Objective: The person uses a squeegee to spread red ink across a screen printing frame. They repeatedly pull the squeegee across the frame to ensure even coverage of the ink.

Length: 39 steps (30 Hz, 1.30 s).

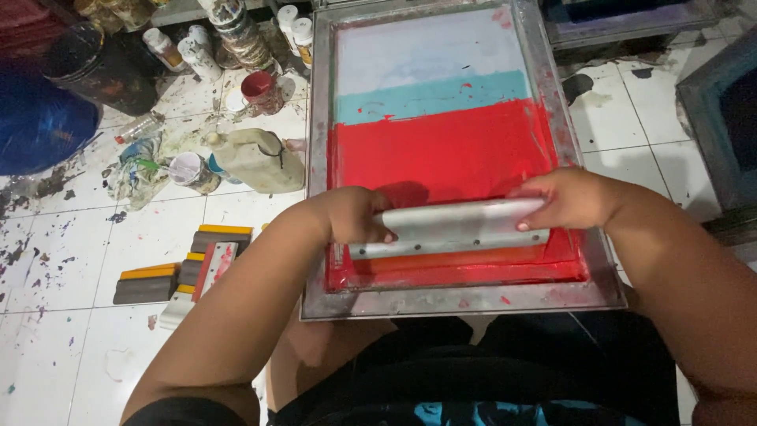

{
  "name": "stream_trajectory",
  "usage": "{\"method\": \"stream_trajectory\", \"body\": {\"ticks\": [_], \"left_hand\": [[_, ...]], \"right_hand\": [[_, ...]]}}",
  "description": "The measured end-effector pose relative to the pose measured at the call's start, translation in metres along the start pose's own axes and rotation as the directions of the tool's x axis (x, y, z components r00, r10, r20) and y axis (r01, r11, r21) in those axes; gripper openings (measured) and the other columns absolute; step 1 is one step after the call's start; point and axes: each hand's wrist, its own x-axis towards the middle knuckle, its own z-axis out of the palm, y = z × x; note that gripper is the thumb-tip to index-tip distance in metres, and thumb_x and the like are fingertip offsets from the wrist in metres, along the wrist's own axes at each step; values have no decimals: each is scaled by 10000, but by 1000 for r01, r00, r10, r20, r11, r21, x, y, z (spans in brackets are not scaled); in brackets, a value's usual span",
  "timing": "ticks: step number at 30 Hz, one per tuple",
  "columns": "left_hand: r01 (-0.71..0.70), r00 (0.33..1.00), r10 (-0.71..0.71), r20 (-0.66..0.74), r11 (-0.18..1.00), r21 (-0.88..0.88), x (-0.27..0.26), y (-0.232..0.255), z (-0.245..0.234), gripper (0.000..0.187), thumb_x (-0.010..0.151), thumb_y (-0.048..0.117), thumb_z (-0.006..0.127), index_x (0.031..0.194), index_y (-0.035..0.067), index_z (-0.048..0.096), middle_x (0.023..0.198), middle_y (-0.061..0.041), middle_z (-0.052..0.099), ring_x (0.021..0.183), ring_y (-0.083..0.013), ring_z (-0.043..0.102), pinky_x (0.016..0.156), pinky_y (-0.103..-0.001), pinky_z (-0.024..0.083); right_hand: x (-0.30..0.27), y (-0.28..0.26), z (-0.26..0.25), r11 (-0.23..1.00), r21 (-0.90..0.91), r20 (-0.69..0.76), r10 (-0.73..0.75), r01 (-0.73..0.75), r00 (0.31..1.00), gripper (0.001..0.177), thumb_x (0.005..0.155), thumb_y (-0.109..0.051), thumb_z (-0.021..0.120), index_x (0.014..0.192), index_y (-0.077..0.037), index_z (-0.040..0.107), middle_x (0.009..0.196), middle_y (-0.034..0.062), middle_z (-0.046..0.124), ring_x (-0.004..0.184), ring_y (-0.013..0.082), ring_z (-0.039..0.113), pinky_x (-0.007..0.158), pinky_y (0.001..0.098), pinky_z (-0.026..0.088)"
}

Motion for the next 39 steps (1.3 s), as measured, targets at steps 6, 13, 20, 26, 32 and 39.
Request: {"method": "stream_trajectory", "body": {"ticks": [6, 13, 20, 26, 32, 39], "left_hand": [[-97, 990, 90, -104, 993, -61, 53, -33, 2, 569, 746, 448, 650, 1233, 172, 550, 1174, -126, 604, 1159, -315, 525, 971, -404, 413], [-66, 982, 46, -181, 992, -107, 95, -44, -26, 576, 739, 443, 683, 1247, 219, 532, 1201, -69, 595, 1180, -277, 510, 994, -402, 393], [36, 936, -29, -349, 999, 13, 97, -41, -54, 498, 772, 488, 598, 1231, 313, 519, 1146, -2, 603, 1120, -258, 543, 950, -405, 420], [-12, 814, -11, -581, 999, -35, 75, -31, -60, 429, 739, 457, 666, 1097, 239, 574, 1036, -31, 616, 1044, -283, 567, 869, -436, 459], [106, 630, 174, -757, 946, 306, 138, -53, -29, 419, 753, 358, 675, 1118, 220, 524, 1098, -5, 546, 1065, -245, 523, 837, -403, 476], [139, 767, 136, -627, 919, 369, 140, -55, 14, 477, 835, 180, 554, 1285, 281, 434, 1276, -8, 423, 1150, -309, 455, 847, -448, 468]], "right_hand": [[19, -18, -18, 998, -63, -31, 0, -2, 1000, 497, 638, -362, 777, 1097, -202, 677, 1053, 79, 707, 1033, 294, 627, 895, 397, 469], [61, -7, -33, 995, -100, -80, -4, -5, 997, 497, 678, -433, 733, 1119, -219, 651, 1092, 78, 679, 1073, 310, 594, 917, 404, 451], [86, -1, -55, 977, -205, -320, -123, 58, 939, 524, 688, -455, 697, 1141, -201, 630, 1110, 84, 639, 1092, 316, 546, 916, 433, 432], [74, 6, -75, 945, -211, -475, -322, 249, 819, 436, 664, -352, 757, 1034, -147, 651, 975, 79, 647, 1020, 306, 571, 817, 453, 453], [100, 26, -44, 783, -622, -542, -414, -18, 731, 374, 705, -417, 672, 980, -172, 609, 980, 24, 590, 1031, 245, 582, 874, 392, 463], [100, 25, 2, 693, -715, -464, -369, -95, 805, 355, 720, -449, 604, 971, -208, 533, 1028, -35, 606, 1068, 207, 542, 886, 415, 441]]}}
